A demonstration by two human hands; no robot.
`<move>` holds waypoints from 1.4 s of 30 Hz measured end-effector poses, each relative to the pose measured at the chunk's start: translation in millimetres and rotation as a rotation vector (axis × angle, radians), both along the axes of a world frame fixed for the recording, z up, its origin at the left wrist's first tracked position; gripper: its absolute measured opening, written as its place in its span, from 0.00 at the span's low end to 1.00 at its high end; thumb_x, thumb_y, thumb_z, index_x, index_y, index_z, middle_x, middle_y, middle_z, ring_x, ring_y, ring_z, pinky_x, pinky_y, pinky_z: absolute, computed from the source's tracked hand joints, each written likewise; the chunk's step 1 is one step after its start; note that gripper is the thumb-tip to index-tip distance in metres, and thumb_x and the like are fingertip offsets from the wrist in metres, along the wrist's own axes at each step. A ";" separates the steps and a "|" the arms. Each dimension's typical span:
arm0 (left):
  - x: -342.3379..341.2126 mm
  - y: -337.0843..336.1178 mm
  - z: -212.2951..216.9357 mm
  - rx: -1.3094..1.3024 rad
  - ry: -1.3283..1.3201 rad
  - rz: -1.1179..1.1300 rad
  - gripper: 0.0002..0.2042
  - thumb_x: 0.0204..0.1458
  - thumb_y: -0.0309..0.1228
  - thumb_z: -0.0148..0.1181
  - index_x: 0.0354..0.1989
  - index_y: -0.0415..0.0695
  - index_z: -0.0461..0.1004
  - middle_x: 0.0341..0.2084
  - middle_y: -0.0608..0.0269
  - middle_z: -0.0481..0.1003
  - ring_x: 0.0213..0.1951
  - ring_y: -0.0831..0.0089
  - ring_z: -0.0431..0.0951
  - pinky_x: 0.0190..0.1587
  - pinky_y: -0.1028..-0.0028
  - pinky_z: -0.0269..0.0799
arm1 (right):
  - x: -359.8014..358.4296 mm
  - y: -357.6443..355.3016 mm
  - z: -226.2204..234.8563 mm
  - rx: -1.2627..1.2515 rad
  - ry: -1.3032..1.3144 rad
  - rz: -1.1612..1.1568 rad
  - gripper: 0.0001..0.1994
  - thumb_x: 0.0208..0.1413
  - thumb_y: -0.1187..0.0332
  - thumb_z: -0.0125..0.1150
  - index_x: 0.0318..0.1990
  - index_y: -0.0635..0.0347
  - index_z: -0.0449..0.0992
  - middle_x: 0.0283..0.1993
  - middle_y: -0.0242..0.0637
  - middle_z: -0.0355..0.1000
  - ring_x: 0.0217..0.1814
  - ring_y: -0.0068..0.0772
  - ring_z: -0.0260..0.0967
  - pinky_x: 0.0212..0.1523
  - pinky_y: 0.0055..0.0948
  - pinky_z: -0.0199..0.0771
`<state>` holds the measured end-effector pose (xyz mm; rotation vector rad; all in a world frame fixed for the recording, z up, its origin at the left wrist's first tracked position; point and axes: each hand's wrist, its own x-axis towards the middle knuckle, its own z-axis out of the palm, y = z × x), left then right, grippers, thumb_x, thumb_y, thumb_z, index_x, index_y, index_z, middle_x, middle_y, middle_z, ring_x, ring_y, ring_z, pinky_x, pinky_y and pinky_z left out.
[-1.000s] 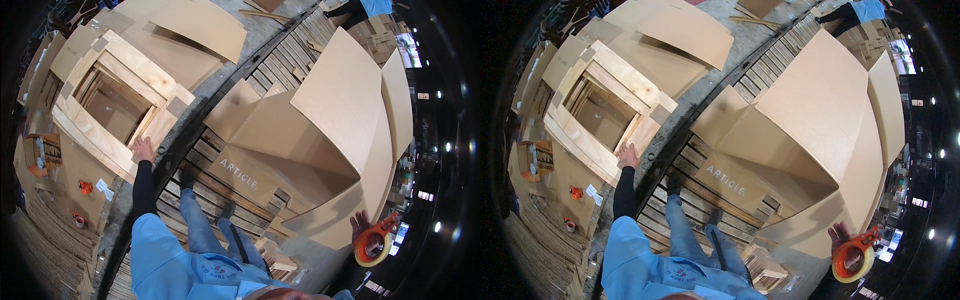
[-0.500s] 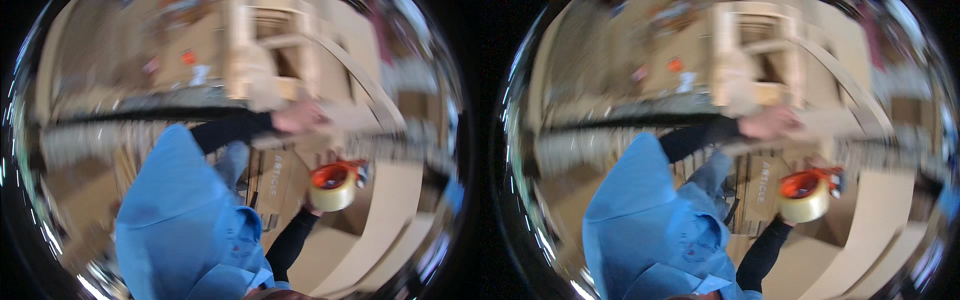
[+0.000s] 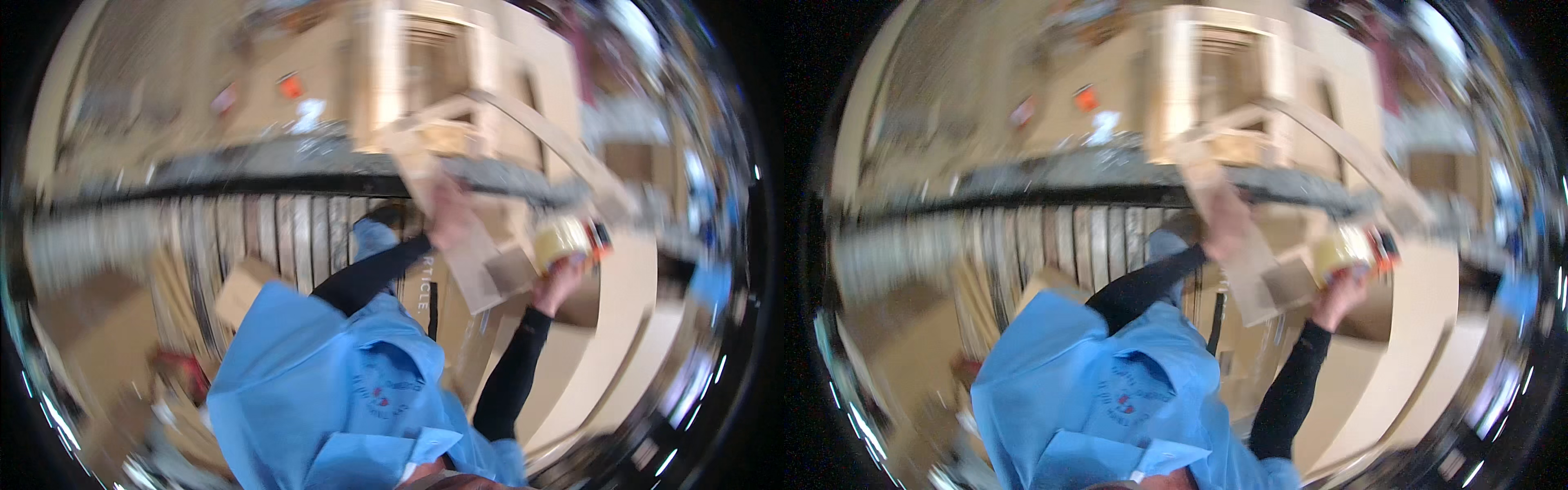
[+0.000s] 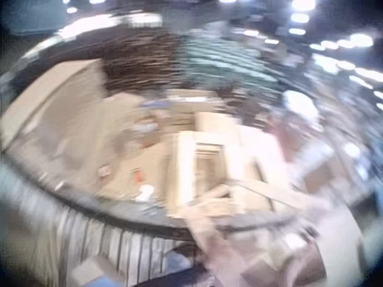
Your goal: The person tapes a large cardboard box labeled ARTICLE using a handheld tape dispenser. They apply tape along seams, rotate the box, and seal multiple edges. The person also opens the box, removes a smaller inner box, and continues taping the outer box.
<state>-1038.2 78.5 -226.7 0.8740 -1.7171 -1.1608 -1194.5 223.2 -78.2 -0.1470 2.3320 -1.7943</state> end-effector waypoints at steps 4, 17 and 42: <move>78.1 -6.7 -103.9 1.040 0.291 0.085 0.29 0.57 0.53 0.54 0.62 0.49 0.65 0.58 0.55 0.68 0.58 0.55 0.68 0.62 0.51 0.64 | 36.7 28.3 73.7 -0.081 0.002 0.103 0.04 0.56 0.77 0.55 0.35 0.61 0.76 0.32 0.26 0.73 0.32 0.18 0.70 0.32 0.24 0.71; 56.3 5.9 65.5 1.052 0.492 -0.444 0.30 0.67 0.49 0.40 0.65 0.34 0.64 0.59 0.48 0.72 0.59 0.56 0.74 0.64 0.56 0.69 | 121.2 406.5 180.7 -0.705 0.093 -0.084 0.19 0.70 0.63 0.48 0.63 0.64 0.68 0.55 0.43 0.75 0.53 0.32 0.77 0.53 0.34 0.81; -185.5 299.9 187.7 1.263 0.270 -0.920 0.23 0.62 0.30 0.60 0.65 0.45 0.64 0.58 0.63 0.72 0.60 0.66 0.71 0.63 0.62 0.68 | 15.8 862.1 46.9 -0.197 0.199 -0.627 0.22 0.71 0.58 0.47 0.66 0.59 0.68 0.58 0.35 0.74 0.55 0.30 0.75 0.55 0.32 0.78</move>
